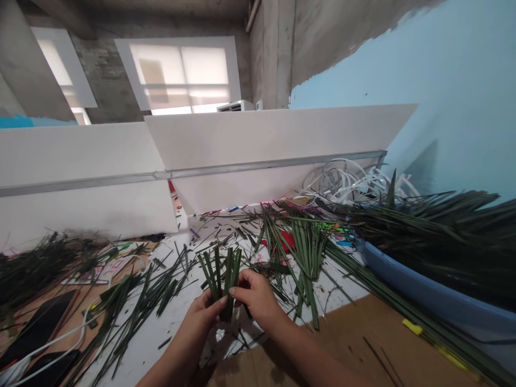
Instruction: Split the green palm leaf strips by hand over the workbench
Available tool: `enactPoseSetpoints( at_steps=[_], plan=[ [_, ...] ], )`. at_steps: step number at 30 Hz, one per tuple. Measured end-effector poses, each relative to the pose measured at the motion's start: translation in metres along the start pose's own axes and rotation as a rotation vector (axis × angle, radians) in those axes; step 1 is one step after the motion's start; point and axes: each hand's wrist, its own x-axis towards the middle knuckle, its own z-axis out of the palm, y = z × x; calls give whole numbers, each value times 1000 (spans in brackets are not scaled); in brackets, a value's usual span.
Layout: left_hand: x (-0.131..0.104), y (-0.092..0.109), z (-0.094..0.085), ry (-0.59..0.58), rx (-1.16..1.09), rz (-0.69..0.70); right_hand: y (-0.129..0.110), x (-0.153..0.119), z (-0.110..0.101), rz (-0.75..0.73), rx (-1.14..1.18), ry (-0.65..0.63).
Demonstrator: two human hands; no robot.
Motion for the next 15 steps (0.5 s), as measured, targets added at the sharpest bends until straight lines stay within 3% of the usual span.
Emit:
enactPoseSetpoints(
  at_steps=[9, 15],
  plan=[
    [-7, 7, 5, 25, 9, 32, -4, -2, 2, 27, 83, -27],
    [-5, 9, 5, 44, 8, 26, -1, -1, 2, -52, 19, -13]
  ],
)
